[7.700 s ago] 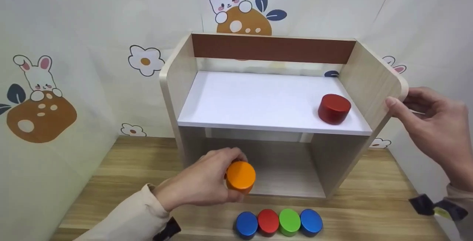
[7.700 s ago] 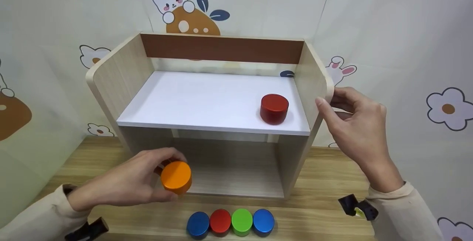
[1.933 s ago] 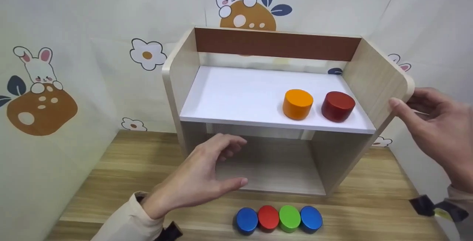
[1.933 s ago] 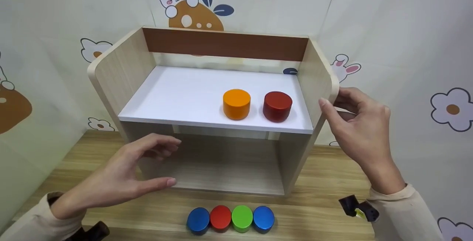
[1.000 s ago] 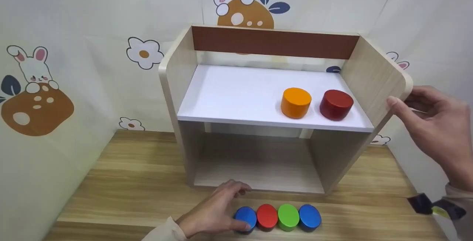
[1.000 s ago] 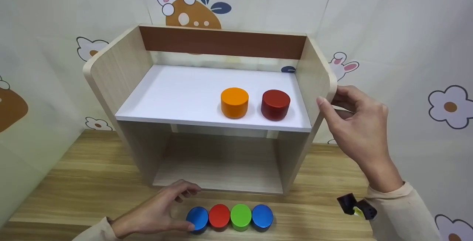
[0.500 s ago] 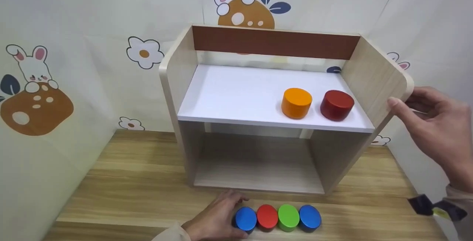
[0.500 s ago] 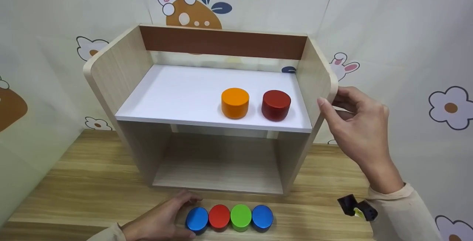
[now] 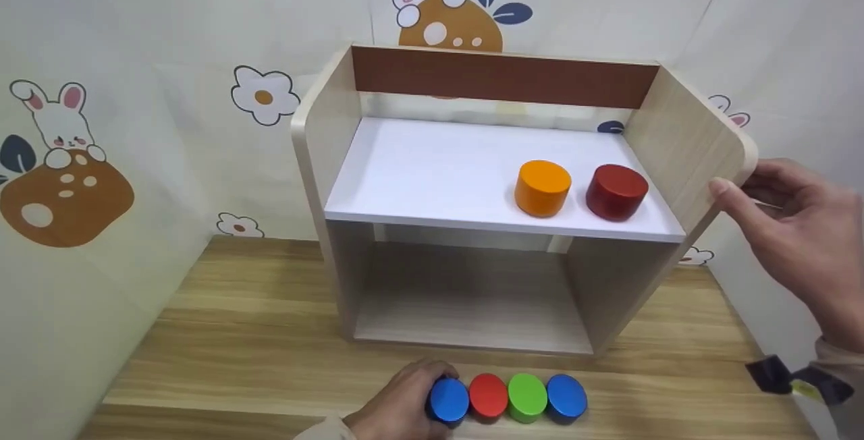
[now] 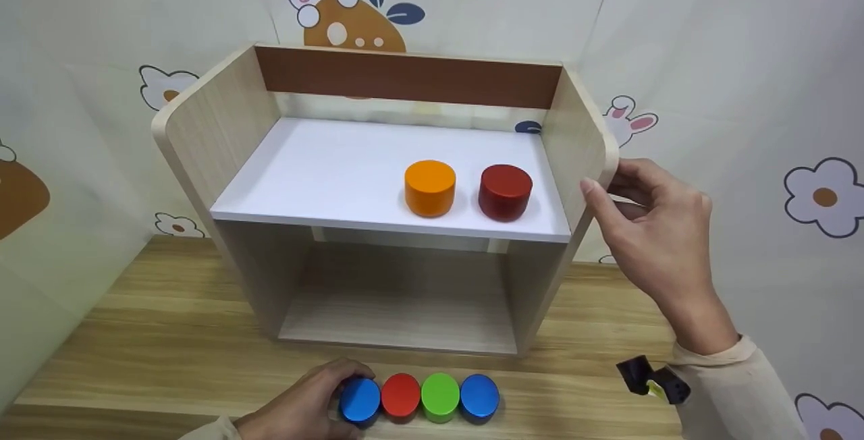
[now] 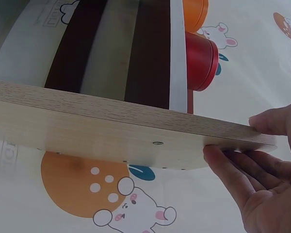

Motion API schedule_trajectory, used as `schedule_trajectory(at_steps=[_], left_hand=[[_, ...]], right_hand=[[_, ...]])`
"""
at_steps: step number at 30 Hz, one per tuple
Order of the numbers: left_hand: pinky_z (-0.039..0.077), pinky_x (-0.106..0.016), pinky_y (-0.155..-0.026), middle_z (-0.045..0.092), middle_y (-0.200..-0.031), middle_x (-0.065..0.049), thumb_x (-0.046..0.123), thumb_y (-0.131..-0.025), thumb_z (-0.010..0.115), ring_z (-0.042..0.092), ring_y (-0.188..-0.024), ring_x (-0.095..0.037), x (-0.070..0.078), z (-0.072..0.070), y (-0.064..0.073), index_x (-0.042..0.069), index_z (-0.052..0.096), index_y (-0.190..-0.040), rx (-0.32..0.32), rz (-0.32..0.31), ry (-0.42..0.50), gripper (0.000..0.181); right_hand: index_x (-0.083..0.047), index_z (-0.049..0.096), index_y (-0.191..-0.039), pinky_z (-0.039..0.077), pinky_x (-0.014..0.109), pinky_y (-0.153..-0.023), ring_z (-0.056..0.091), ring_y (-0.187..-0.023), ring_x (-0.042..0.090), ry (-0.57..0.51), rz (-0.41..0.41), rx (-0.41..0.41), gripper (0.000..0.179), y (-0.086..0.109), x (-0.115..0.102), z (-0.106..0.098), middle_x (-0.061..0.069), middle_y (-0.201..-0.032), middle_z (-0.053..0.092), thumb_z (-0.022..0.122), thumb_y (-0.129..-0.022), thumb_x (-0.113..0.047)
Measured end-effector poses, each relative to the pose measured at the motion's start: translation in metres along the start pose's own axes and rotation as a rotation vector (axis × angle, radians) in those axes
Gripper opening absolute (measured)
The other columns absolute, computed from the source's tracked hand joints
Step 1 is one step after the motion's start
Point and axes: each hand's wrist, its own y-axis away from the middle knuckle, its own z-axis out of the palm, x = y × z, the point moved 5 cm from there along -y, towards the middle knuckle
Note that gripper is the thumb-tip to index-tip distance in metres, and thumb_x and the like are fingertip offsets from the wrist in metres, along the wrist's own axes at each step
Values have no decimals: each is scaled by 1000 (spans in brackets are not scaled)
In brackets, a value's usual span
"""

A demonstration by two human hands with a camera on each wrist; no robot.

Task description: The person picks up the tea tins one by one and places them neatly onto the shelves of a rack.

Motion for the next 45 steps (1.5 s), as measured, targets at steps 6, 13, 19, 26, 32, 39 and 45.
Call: schedule_trajectory(at_steps=[6,13,19,26,32,39,45], left_hand=[[48,-52,-99,59,-110,12,2,-69,90,57,-104,-15,1,0,0,18,64,-115,3,0,28,55],[49,-54,-100,61,-111,7,2,-72,88,59,-105,-20,8,-11,1,15,63,-117,10,-14,43,53],[51,-46,-98,59,-114,4,9,-73,88,60,-106,-18,28,-29,11,14,62,-121,78,111,-40,55],[54,-41,-93,59,-116,1,8,-73,87,60,-103,-19,66,-54,22,10,61,-121,153,192,-64,55],[53,-41,-90,61,-115,2,11,-74,88,62,-101,-20,100,-71,34,11,62,-123,182,205,-51,55],[50,-42,-86,60,-109,4,17,-74,89,59,-99,-19,137,-96,47,14,63,-120,240,230,-80,53],[50,-41,-86,61,-109,1,20,-74,90,57,-100,-20,166,-119,53,14,63,-120,304,247,-108,53]], right_hand=[[-3,71,-111,48,6,-78,64,-90,-8,-9,-8,3,21,0,0,0,-22,-93,67,76,-91,-9],[-5,72,-108,49,7,-78,66,-89,-6,-43,-15,9,18,-1,-1,-2,-20,-91,69,76,-90,-6],[-6,72,-107,49,8,-77,66,-87,-5,-56,-10,9,18,-1,-1,-1,-19,-91,69,76,-89,-5],[-8,72,-108,50,8,-78,67,-87,-4,-70,-5,1,18,-1,-1,-1,-17,-91,70,75,-90,-5],[-7,72,-111,49,8,-79,66,-89,-4,-71,12,-7,21,-1,-1,0,-18,-92,69,75,-90,-6],[-2,73,-110,51,10,-77,68,-88,-3,-98,-4,1,22,-1,-2,-1,-15,-92,71,76,-88,-3],[-3,73,-109,50,9,-77,68,-88,-4,-88,-15,3,21,0,-2,-1,-16,-91,71,76,-88,-2]])
